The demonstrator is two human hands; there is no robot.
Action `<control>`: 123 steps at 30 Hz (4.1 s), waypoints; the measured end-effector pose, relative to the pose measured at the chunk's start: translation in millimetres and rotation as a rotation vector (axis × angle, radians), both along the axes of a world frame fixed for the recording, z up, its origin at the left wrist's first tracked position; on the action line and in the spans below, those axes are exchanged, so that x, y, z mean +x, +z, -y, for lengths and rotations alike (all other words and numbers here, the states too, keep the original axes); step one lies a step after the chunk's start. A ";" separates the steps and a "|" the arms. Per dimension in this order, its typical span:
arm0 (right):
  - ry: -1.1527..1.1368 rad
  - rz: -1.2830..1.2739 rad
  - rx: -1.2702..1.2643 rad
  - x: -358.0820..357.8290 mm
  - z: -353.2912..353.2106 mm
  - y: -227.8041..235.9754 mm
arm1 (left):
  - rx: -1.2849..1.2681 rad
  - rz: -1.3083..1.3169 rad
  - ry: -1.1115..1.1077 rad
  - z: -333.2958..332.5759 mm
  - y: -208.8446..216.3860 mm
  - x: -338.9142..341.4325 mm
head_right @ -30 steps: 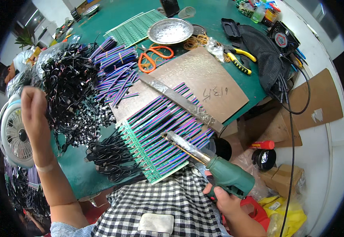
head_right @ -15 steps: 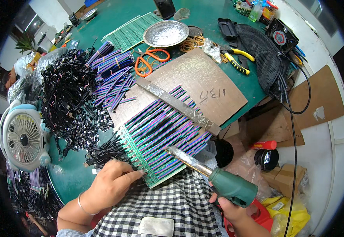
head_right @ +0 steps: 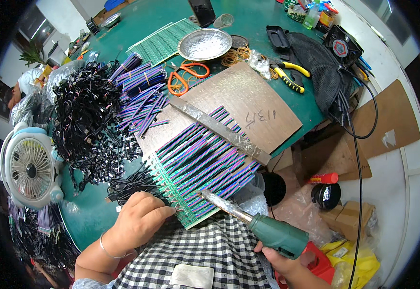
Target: The person applies hot glue to electronic components on a circuit board using a glue gun.
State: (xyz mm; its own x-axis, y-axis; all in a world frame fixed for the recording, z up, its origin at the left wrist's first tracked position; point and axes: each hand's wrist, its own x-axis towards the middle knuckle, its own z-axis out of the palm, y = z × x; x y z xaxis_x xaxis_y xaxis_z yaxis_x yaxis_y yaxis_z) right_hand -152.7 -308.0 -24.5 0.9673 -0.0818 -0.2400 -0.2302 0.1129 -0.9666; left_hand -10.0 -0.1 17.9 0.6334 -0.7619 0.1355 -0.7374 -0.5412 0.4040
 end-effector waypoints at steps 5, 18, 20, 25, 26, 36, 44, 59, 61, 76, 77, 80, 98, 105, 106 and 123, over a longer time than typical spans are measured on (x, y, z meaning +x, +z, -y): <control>0.006 -0.026 0.082 -1.8 2.2 -0.8 | -0.021 0.060 0.024 8.5 0.1 -3.8; 0.080 -0.060 0.035 -12.6 8.4 -10.1 | 0.111 -0.009 -0.075 6.4 9.5 6.2; 0.085 -0.060 0.027 -13.8 10.0 -10.8 | 0.139 -0.002 -0.103 5.6 8.3 6.3; 0.089 -0.046 -0.004 -14.8 9.9 -8.4 | 0.057 0.020 -0.130 5.9 5.5 7.4; 0.108 -0.001 -0.033 -13.1 9.5 -7.1 | 0.056 0.019 -0.131 5.7 5.3 7.6; 0.137 0.063 -0.166 -7.2 4.5 -1.0 | 0.094 -0.003 -0.135 8.5 9.6 8.9; 0.230 0.115 -0.289 -1.7 4.7 6.0 | 0.090 -0.002 -0.145 6.7 9.6 10.8; 0.194 0.156 -0.246 -5.3 11.5 -3.2 | 0.109 0.000 -0.133 8.0 8.7 5.5; 0.208 0.142 -0.243 -5.3 10.7 -1.6 | 0.102 0.006 -0.117 8.8 9.0 4.0; 0.181 0.112 -0.274 -5.7 8.9 -3.8 | 0.076 0.032 -0.124 8.9 7.7 4.2; 0.205 0.102 -0.233 0.0 8.4 2.9 | 0.076 0.032 -0.124 8.8 7.8 4.0; 0.209 0.157 -0.317 1.1 9.3 -4.4 | 0.085 0.030 -0.130 8.5 7.9 4.1; -0.007 0.142 -0.122 20.1 -5.9 5.8 | 0.187 0.242 -0.204 13.9 5.5 -5.1; 0.280 0.162 -0.102 -0.7 21.2 -16.0 | 0.179 0.267 -0.159 11.2 2.6 -10.8; 0.279 0.162 -0.102 -2.3 18.4 -14.3 | 0.176 0.260 -0.159 11.8 2.5 -10.7; -0.062 0.298 -0.119 64.5 10.0 23.0 | 0.150 0.295 -0.174 14.3 4.6 -9.0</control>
